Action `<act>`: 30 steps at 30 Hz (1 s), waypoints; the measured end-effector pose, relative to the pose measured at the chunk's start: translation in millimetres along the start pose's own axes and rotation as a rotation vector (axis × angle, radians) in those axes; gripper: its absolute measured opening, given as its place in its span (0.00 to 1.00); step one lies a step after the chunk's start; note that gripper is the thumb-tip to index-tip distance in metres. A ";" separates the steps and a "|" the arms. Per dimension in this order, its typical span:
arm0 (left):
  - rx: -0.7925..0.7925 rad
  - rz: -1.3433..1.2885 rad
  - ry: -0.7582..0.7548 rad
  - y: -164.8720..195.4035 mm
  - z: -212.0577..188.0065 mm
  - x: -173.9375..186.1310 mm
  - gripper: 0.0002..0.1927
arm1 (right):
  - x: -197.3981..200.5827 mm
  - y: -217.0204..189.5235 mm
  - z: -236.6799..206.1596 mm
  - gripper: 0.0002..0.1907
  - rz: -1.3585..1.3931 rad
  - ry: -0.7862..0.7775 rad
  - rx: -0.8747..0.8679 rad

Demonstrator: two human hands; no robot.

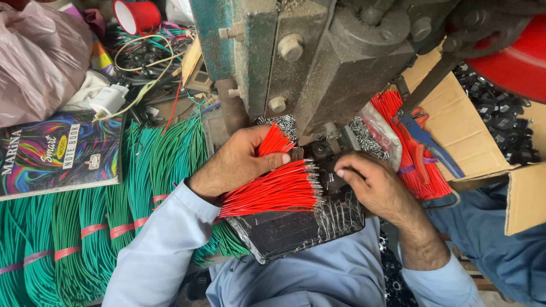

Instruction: The person sits at a bench crimping metal terminals onto the ends of red insulated wires using a bench-mounted crimping press. They hold a bundle of red wires in one hand, insert a wire end with a terminal into the press, operate it, and place the crimped wire onto a growing bundle, occasionally reaching into a box of terminals.

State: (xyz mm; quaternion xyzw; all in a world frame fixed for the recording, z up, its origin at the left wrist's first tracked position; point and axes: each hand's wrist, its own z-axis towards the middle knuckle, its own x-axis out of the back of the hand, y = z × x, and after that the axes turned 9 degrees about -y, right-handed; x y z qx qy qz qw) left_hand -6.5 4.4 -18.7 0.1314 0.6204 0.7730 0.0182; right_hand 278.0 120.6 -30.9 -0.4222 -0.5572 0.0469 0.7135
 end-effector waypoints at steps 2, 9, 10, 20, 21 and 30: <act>0.006 -0.005 -0.010 -0.9 0.0 0.9 0.10 | -6.6 2.9 7.9 0.06 0.280 0.013 -0.007; 0.034 0.053 0.020 0.8 0.8 -2.0 0.09 | -32.1 1.7 36.1 0.06 0.554 0.197 0.120; 0.038 0.084 0.028 1.5 0.7 -2.2 0.09 | -36.1 0.4 39.4 0.06 0.604 0.200 0.132; 0.058 0.194 0.041 7.2 0.9 -0.2 0.09 | -45.0 12.7 55.8 0.04 0.601 0.209 0.108; 0.064 0.193 0.041 7.4 1.0 0.3 0.09 | -46.2 13.4 57.2 0.04 0.591 0.226 0.086; 0.053 0.149 0.008 4.7 1.0 1.3 0.09 | -46.1 6.7 57.2 0.04 0.552 0.214 0.122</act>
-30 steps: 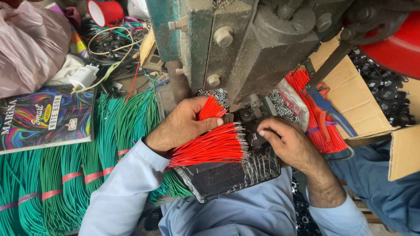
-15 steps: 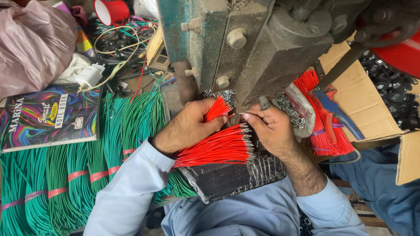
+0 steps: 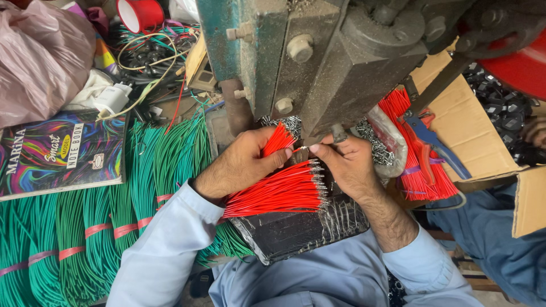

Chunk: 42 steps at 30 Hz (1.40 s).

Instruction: The person sits at a bench crimping metal terminals onto the ends of red insulated wires using a bench-mounted crimping press. They hold a bundle of red wires in one hand, insert a wire end with a terminal into the press, operate it, and place the crimped wire onto a growing bundle, occasionally reaching into a box of terminals.

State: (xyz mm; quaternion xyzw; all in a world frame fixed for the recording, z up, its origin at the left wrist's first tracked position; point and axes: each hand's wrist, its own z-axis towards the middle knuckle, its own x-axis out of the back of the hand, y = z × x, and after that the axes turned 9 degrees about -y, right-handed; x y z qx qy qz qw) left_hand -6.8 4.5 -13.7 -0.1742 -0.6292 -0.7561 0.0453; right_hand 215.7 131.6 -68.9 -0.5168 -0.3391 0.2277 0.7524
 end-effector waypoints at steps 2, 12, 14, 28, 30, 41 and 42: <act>-0.020 0.015 0.001 0.6 0.1 -0.2 0.10 | -1.5 -1.8 -0.5 0.04 -0.063 -0.004 0.009; -0.017 0.035 0.007 1.3 0.9 -0.1 0.11 | -1.6 -3.5 0.3 0.04 -0.134 -0.008 0.004; 0.003 0.044 0.014 1.4 1.2 -0.7 0.10 | -1.5 -2.1 0.4 0.05 -0.107 -0.011 0.008; -0.033 0.092 0.020 -4.1 3.6 -2.0 0.11 | 0.0 3.3 0.1 0.05 -0.026 -0.015 -0.024; -0.006 0.141 0.026 -3.6 2.3 -1.8 0.12 | 0.5 2.3 -0.3 0.06 0.006 -0.016 -0.045; -0.038 0.142 0.019 -2.4 3.3 -1.9 0.12 | 1.7 4.0 0.4 0.06 0.000 -0.019 -0.032; -0.053 0.144 0.018 -2.5 3.3 -1.9 0.12 | 1.8 4.2 0.4 0.06 0.001 -0.019 -0.028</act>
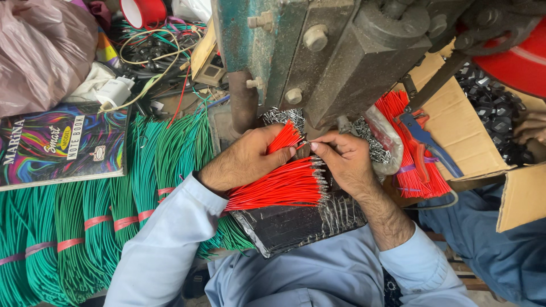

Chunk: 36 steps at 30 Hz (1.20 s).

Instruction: The person sits at a bench crimping metal terminals onto the ends of red insulated wires using a bench-mounted crimping press. They hold a bundle of red wires in one hand, insert a wire end with a terminal into the press, operate it, and place the crimped wire onto a growing bundle, occasionally reaching into a box of terminals.

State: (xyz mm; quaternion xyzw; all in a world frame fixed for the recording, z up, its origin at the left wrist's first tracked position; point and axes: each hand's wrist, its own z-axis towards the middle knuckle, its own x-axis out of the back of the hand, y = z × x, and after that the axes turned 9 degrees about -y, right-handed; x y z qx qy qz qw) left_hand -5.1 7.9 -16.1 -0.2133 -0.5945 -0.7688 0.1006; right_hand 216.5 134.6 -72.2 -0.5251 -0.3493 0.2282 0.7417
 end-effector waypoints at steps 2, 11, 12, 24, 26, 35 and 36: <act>0.006 -0.004 -0.004 -0.1 0.1 0.3 0.12 | -0.2 -0.1 0.4 0.06 -0.012 0.004 -0.003; 0.045 -0.005 -0.009 4.9 -1.2 0.7 0.12 | -0.1 -4.4 -1.2 0.06 -0.034 0.002 -0.025; 0.057 -0.003 -0.008 5.7 -1.1 0.7 0.13 | -0.1 -4.4 -1.3 0.06 -0.036 0.000 -0.025; 0.046 0.016 -0.014 7.0 -0.7 -0.2 0.12 | 0.4 -2.4 -1.9 0.06 -0.013 0.008 -0.006; 0.038 0.017 -0.012 7.1 -0.4 0.0 0.12 | 0.2 -2.5 -2.2 0.06 -0.009 0.009 -0.006; 0.033 0.037 -0.014 10.6 -1.0 0.5 0.12 | 0.0 -4.3 -3.8 0.06 -0.017 0.017 -0.005; 0.033 0.040 -0.013 11.1 -1.2 0.5 0.13 | 0.0 -4.7 -3.8 0.06 -0.021 0.017 -0.002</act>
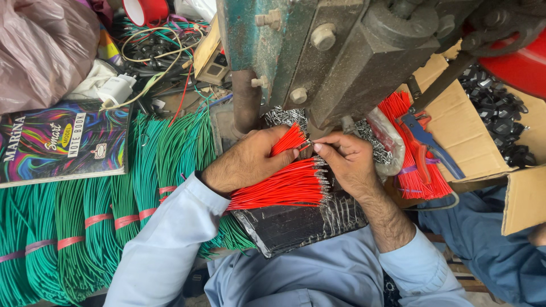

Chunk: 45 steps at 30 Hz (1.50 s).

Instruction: The person sits at a bench crimping metal terminals onto the ends of red insulated wires using a bench-mounted crimping press. They hold a bundle of red wires in one hand, insert a wire end with a terminal into the press, operate it, and place the crimped wire onto a growing bundle, occasionally reaching into a box of terminals.

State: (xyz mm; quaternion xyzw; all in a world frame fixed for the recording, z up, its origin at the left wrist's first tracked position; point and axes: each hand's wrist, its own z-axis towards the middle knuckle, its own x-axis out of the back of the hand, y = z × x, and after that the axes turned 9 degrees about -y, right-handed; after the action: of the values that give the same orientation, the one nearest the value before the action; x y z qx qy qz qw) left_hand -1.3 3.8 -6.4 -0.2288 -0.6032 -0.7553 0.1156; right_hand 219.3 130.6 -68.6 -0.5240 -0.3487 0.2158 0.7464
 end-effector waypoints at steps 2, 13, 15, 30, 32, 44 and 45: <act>0.012 0.003 0.000 0.8 0.3 0.2 0.13 | -0.1 -0.7 0.2 0.06 0.003 -0.002 0.000; 0.012 0.018 0.008 1.9 -0.5 -0.4 0.13 | 0.0 -3.4 -0.9 0.06 -0.004 -0.017 0.007; 0.020 0.027 0.007 2.0 0.0 -0.1 0.13 | 0.2 -3.1 -1.0 0.06 0.000 -0.012 0.000; 0.034 0.066 0.011 4.3 0.0 -0.1 0.14 | 1.9 2.8 -2.6 0.07 0.009 -0.007 0.011; 0.049 0.071 0.011 5.3 -0.4 -0.4 0.14 | 1.9 2.9 -2.9 0.07 0.005 -0.004 0.018; 0.024 0.097 0.010 5.7 -0.5 -0.3 0.16 | 2.7 0.6 -3.4 0.08 -0.018 -0.015 0.036; 0.017 0.098 0.010 5.6 -0.4 -0.2 0.16 | 2.7 1.0 -3.3 0.08 -0.012 -0.015 0.040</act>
State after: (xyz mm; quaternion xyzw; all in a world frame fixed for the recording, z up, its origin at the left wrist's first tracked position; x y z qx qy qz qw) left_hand 1.4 2.1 -1.8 -0.2534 -0.5972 -0.7447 0.1571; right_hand 223.6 130.8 -69.4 -0.5051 -0.3531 0.2223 0.7555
